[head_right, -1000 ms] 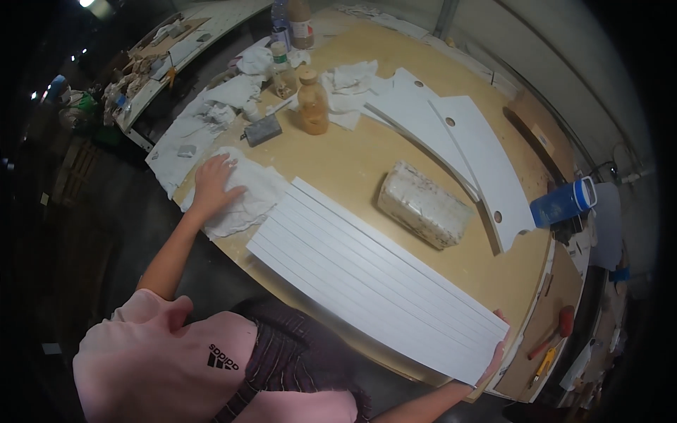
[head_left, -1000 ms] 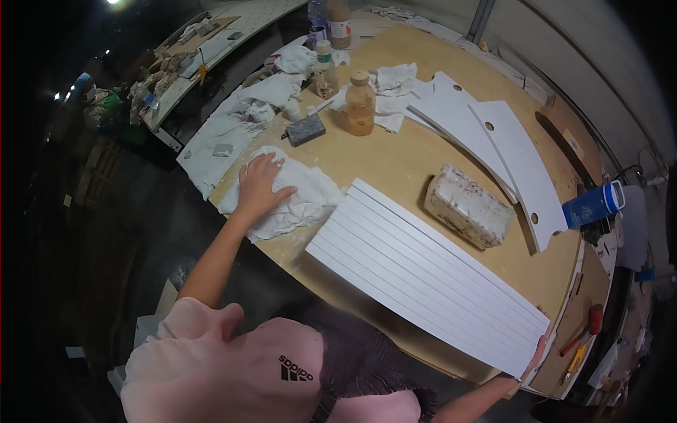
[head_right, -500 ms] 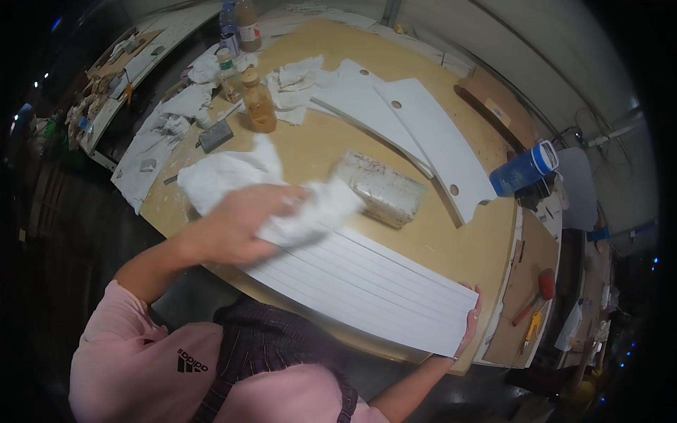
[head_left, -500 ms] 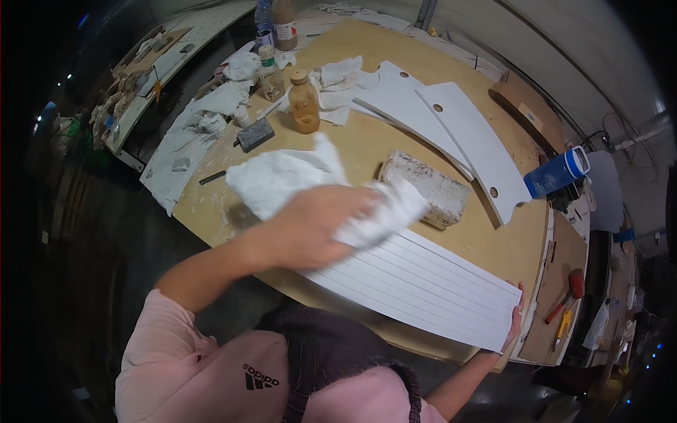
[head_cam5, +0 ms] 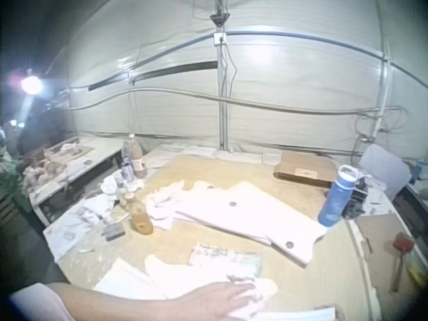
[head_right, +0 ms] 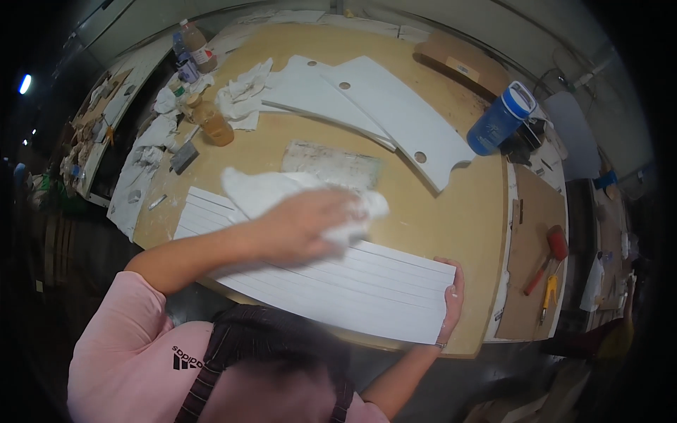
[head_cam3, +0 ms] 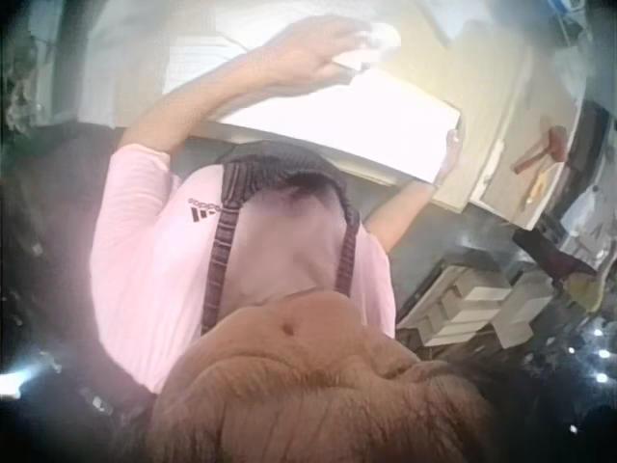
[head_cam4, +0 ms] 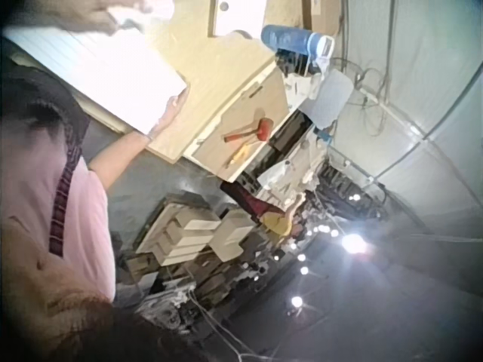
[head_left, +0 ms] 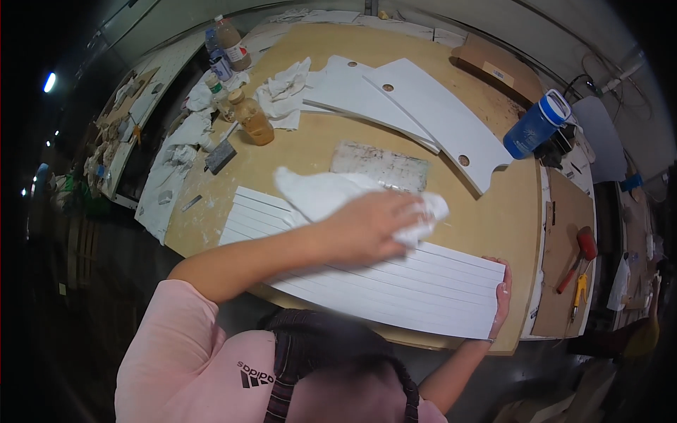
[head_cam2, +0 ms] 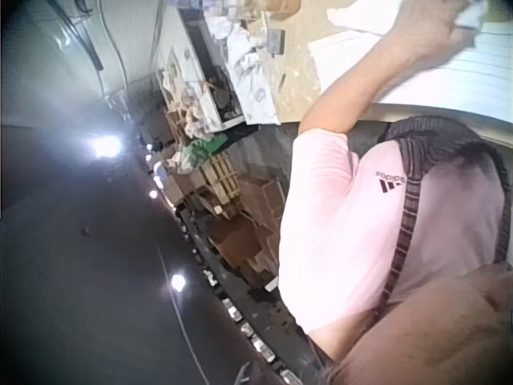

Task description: The person scrapes the edges and surfaces of white wooden panels with a small blade, applies liquid from a bottle onto a cloth, and wipes down the panels with the cloth.

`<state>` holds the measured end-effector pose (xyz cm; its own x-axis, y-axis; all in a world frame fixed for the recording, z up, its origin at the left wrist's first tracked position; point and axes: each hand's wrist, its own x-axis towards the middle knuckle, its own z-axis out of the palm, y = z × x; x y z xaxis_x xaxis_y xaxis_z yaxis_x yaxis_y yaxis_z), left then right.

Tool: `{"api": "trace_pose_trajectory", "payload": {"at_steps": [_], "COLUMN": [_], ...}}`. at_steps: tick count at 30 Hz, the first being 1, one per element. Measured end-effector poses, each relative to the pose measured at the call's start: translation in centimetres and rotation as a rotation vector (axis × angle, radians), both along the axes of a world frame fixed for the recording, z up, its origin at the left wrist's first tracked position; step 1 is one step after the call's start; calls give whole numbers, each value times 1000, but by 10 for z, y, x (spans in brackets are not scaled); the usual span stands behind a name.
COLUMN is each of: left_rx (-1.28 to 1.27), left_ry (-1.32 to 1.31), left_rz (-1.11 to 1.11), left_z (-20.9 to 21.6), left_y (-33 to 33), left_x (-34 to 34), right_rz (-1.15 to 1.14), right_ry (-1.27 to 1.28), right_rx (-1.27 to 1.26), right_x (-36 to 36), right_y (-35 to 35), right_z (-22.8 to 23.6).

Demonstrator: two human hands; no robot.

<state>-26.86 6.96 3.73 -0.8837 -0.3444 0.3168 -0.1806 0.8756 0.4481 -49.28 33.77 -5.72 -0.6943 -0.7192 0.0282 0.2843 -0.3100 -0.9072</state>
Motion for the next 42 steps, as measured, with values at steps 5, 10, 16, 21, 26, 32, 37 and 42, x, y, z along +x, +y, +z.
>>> {"api": "trace_pose_trajectory", "payload": {"at_steps": [5,10,16,21,26,32,37,42], "left_rx": [-245,-122,-142,-224,-173,-92,588,360], "left_ry": [-134,-13,-293,-215,-200,-369,179,-110], "left_rz": [-115,-340,-516,-418,-391,613,814,955], "left_z": [-17,1,-14,-20,-21,-19,19,29], "left_y": [-10,74,64,98,79,-71,-62,-74], "left_x": [17,-63,-66,-94,-51,186,250,286], "right_rz": [-88,-74,-84,5,9,-31,3,44], "right_ry": [-1,-58,-138,7,-93,-13,69,52], "right_rx": [41,43,60,91,-72,13,90,105], "right_x": [3,1,-2,-5,2,6,10,9], "right_y": [2,-1,9,-2,4,0,-9,1], "right_z": [3,5,4,-4,0,9,14,9]}}
